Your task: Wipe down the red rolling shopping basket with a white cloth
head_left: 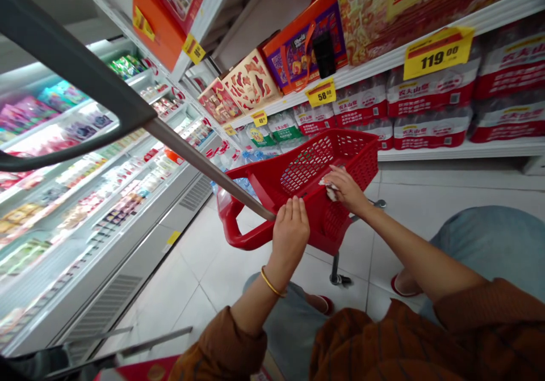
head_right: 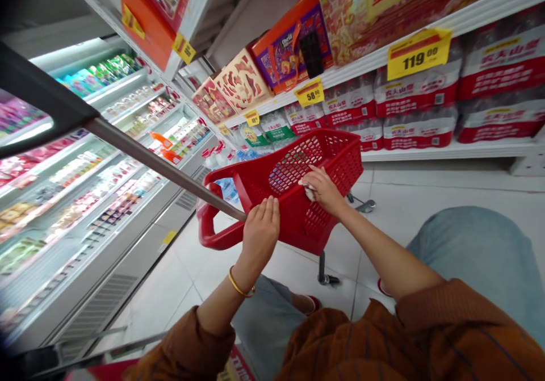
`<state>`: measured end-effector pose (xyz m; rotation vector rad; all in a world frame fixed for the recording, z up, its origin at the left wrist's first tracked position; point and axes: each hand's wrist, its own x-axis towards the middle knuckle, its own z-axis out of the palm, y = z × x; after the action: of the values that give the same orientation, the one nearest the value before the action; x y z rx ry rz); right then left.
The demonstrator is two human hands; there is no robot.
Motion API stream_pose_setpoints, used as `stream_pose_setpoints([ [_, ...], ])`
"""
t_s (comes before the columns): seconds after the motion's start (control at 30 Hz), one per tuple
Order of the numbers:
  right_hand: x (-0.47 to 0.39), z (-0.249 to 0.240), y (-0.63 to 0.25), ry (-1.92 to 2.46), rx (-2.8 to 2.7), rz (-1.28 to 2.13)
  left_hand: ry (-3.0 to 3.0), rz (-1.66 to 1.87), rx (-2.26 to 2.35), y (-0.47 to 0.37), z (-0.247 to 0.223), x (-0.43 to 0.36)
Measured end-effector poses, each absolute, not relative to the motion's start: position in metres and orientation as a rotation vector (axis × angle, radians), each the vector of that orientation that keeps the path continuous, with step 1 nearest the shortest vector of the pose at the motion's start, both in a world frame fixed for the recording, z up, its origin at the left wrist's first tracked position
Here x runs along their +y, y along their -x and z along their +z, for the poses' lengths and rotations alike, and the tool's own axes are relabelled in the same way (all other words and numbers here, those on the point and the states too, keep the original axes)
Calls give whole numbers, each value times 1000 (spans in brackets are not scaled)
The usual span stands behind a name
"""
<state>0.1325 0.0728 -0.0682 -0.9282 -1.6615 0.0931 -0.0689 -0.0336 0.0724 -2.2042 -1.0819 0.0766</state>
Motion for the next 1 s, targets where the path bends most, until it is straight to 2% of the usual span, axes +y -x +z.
stream_pose_setpoints([
  [0.23,57,-54,-98,890,-1451,182,2310,414,-800,66,100,-25],
  [0.43,16,-53,-31,909,-1115,258,2258,400,-762,70,81,-22],
  [0.67,13,-86,-6,935,-1191,222,2259,442,-727,77,75,-16],
  [1.0,10,-157,-17,768,-1601,160,2338,759,-441,97,60,-2],
])
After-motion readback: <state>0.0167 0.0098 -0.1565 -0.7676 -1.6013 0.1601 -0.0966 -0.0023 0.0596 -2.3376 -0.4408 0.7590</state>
